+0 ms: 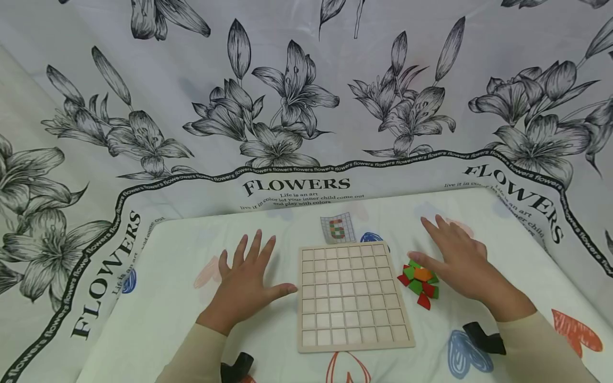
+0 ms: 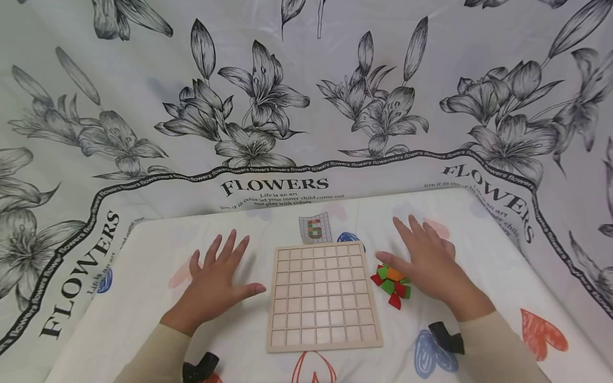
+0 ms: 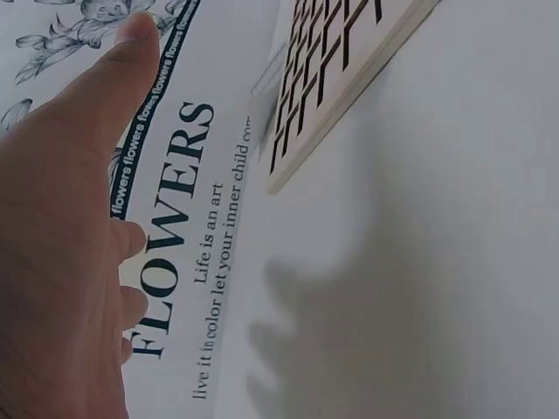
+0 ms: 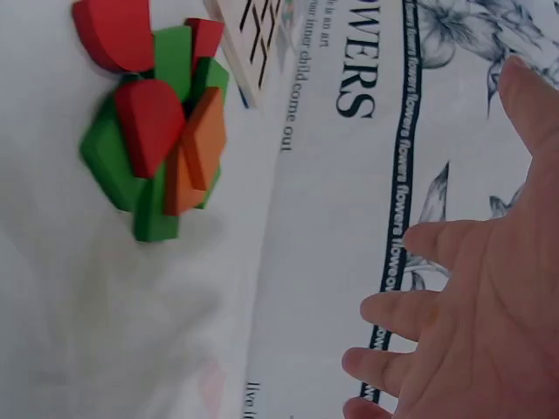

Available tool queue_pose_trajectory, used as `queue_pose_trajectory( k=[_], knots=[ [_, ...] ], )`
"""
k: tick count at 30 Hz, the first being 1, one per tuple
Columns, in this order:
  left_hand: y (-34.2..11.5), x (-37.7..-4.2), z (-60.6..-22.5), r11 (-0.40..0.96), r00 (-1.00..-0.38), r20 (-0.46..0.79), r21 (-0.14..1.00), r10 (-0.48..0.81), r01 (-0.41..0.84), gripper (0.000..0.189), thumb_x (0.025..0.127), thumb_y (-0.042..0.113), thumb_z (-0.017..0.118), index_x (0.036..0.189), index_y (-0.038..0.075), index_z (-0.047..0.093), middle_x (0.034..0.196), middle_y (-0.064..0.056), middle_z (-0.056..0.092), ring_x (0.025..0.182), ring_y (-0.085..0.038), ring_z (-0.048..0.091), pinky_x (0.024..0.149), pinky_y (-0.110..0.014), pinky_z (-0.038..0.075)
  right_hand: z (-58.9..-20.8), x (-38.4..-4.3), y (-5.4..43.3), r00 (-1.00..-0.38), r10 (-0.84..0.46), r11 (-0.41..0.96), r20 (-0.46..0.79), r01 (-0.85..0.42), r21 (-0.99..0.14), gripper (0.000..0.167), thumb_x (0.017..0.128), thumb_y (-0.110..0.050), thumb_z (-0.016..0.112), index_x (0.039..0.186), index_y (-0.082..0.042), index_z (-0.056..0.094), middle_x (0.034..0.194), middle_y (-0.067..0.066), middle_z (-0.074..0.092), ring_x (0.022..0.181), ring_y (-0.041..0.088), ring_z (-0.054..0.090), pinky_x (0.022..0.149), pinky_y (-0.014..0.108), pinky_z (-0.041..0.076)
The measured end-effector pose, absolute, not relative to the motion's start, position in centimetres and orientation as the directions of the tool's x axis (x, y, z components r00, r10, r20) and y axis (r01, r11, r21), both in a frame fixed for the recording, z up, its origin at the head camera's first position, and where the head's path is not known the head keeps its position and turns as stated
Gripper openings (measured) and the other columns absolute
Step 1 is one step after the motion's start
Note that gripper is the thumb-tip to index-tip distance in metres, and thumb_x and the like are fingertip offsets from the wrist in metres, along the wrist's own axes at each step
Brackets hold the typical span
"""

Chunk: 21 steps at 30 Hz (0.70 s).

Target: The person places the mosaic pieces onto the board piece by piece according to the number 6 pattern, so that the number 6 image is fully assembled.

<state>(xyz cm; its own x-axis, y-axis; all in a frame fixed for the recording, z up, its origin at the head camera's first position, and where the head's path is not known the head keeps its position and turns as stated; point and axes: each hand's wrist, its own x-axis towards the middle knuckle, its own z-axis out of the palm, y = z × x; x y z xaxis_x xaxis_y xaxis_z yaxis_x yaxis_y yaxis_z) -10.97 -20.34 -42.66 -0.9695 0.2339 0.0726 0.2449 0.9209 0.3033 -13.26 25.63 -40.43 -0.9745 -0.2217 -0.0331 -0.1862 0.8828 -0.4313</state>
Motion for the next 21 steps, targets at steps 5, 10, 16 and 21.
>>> queue_pose_trajectory(
  k=[5,10,16,21],
  knots=[
    [-19.4,-10.8,-44.0,0.889,-0.970,0.060,0.389,0.238,0.242,0.115,0.086,0.079,0.075,0.175,0.022,0.029,0.181,-0.010,0.013,0.164,-0.043,0.006,0.115,-0.081,0.002,-41.7,-12.6,25.8,-0.975,-0.222,0.829,-0.012,-0.183,-0.528,0.092,0.107,-0.061,0.059,0.174,-0.009,0.023,0.175,0.031,0.018,0.155,0.060,0.017,0.098,0.085,0.021],
    [-18.5,-10.6,-45.2,0.830,-0.968,0.020,0.510,0.249,0.224,0.115,0.087,0.073,0.078,0.176,0.023,0.026,0.181,-0.009,0.012,0.164,-0.041,0.006,0.117,-0.077,0.004,-43.1,-12.2,25.9,-0.971,-0.238,0.713,0.023,-0.191,-0.675,0.084,0.108,-0.049,0.063,0.172,-0.007,0.029,0.173,0.027,0.026,0.155,0.057,0.022,0.108,0.087,0.020],
    [-17.9,-10.5,-46.9,0.770,-0.958,-0.009,0.597,0.286,0.224,0.117,0.085,0.075,0.079,0.176,0.022,0.026,0.181,-0.007,0.013,0.165,-0.035,0.007,0.122,-0.070,0.008,-44.9,-12.1,26.1,-0.972,-0.230,0.617,0.042,-0.179,-0.766,0.076,0.109,-0.039,0.066,0.169,-0.005,0.035,0.169,0.026,0.033,0.146,0.053,0.040,0.106,0.074,0.043],
    [-18.1,-10.7,-48.2,0.772,-0.938,0.038,0.556,0.346,0.307,0.118,0.082,0.082,0.077,0.173,0.021,0.034,0.180,0.000,0.019,0.165,-0.025,0.012,0.125,-0.062,0.008,-46.0,-12.1,26.7,-0.980,-0.194,0.607,0.043,-0.155,-0.780,0.069,0.104,-0.033,0.076,0.162,-0.007,0.049,0.159,0.019,0.050,0.137,0.040,0.052,0.106,0.047,0.048]
  ],
)
